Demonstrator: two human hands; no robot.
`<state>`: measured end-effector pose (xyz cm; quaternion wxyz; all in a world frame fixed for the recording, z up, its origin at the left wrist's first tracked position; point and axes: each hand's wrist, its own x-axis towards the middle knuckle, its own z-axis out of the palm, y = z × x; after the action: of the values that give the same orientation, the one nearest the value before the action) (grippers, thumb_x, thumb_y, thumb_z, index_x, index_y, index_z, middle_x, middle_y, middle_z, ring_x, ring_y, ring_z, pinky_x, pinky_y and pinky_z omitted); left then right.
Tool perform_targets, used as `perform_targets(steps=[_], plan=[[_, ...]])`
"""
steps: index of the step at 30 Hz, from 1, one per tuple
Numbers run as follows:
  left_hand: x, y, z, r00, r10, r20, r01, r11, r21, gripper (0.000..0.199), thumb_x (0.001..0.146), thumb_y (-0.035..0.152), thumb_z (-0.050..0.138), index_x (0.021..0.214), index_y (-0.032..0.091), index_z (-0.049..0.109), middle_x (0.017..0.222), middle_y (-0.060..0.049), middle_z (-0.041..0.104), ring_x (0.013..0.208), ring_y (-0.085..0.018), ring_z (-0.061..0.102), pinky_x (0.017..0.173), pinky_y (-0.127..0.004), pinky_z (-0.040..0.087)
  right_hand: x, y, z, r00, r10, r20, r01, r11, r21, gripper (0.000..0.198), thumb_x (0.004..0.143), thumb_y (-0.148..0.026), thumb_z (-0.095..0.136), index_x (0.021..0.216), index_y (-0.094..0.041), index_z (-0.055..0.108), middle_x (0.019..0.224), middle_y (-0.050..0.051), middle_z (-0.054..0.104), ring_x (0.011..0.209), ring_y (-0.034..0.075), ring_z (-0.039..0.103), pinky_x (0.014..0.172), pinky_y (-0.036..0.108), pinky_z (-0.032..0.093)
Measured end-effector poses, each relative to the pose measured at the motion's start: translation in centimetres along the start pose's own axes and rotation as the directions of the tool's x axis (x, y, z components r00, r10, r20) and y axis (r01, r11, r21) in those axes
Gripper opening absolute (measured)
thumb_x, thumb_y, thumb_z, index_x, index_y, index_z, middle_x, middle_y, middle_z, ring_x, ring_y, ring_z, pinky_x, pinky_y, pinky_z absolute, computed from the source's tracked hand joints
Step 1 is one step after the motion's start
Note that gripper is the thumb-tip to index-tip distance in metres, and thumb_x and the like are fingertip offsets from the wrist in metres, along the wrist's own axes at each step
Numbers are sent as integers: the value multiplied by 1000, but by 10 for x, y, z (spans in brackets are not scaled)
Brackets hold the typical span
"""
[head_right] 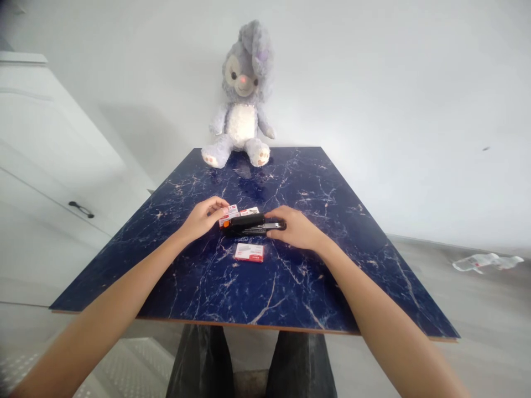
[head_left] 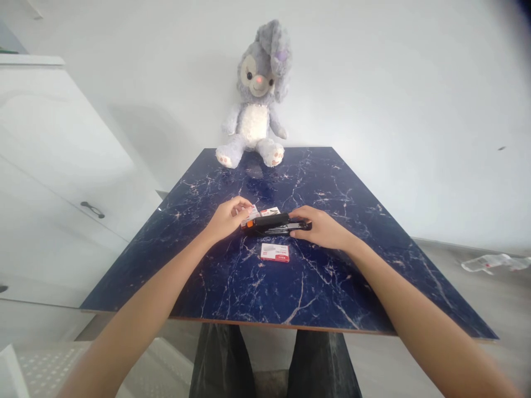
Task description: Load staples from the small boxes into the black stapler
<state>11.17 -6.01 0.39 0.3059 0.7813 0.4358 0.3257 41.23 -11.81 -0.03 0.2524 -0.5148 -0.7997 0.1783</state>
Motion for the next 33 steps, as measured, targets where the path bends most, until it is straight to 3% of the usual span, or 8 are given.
perform_targets(steps=[2, 4, 6, 8, 13, 16, 24, 33], plan=[[-1, 2, -5, 996, 76, 44, -81, 988, 129, 30, 91, 44, 57, 108, 22, 68, 104, -6, 70, 90, -21, 63, 83, -36, 48, 0, 2, -4, 995, 81, -59, -83, 996, -18, 26, 85, -31, 65, 110, -24, 68, 107, 4, 73, 89, 20, 67, 77, 31, 51], [-3, 5, -9, 974, 134, 182, -171, 964, 203, 38, 88, 48, 62, 115, 23, 67, 113, -8, 69, 100, -24, 61, 88, -38, 47, 0, 8, -7, 983, 145, -109, -156, 983, -101, 18, 86, -24, 58, 102, -23, 67, 94, 3, 74, 80, 19, 66, 72, 30, 48], [-3, 5, -10, 936, 153, 316, -237, 940, 245, 51, 79, 53, 71, 122, 25, 66, 116, -9, 67, 106, -28, 59, 89, -40, 47, 0, 16, -7, 982, 143, -121, -167, 963, -210, 18, 83, -17, 57, 96, -23, 67, 89, 2, 73, 80, 20, 66, 72, 29, 46], [-3, 5, -10, 915, 151, 375, -267, 923, 279, 59, 74, 52, 77, 126, 27, 65, 115, -9, 68, 106, -29, 57, 87, -41, 47, 0, 24, -4, 988, 118, -98, -140, 954, -265, 21, 79, -13, 57, 93, -23, 68, 89, 2, 73, 84, 20, 66, 73, 29, 45], [-4, 7, -6, 930, 96, 355, -224, 914, 338, 54, 77, 43, 75, 128, 30, 64, 111, -8, 69, 97, -27, 60, 79, -39, 48, 1, 33, 2, 988, 123, -92, -139, 969, -206, 21, 78, -13, 57, 91, -24, 69, 91, 1, 74, 80, 18, 66, 73, 27, 45], [-5, 11, -5, 937, 93, 337, -210, 920, 332, 53, 77, 40, 76, 128, 30, 65, 115, -8, 69, 101, -27, 62, 82, -40, 49, 2, 32, 4, 984, 140, -107, -155, 977, -145, 19, 75, -16, 60, 89, -24, 70, 89, -1, 74, 79, 17, 67, 73, 27, 46], [-5, 10, -1, 940, 110, 322, -175, 968, 179, 60, 73, 34, 79, 131, 30, 63, 118, -5, 72, 101, -26, 68, 88, -39, 51, 3, 25, 11, 974, 188, -123, -193, 981, -23, 5, 72, -26, 64, 74, -23, 67, 74, -3, 70, 68, 15, 62, 65, 25, 43], [-8, 14, 11, 936, 161, 312, -217, 964, 154, 61, 70, 33, 81, 127, 26, 65, 107, -4, 74, 91, -23, 69, 80, -34, 52, 2, 18, 21, 984, 132, -120, -136, 990, -26, 21, 73, -28, 60, 58, -21, 46, 56, -6, 51, 56, 11, 44, 57, 24, 34]])
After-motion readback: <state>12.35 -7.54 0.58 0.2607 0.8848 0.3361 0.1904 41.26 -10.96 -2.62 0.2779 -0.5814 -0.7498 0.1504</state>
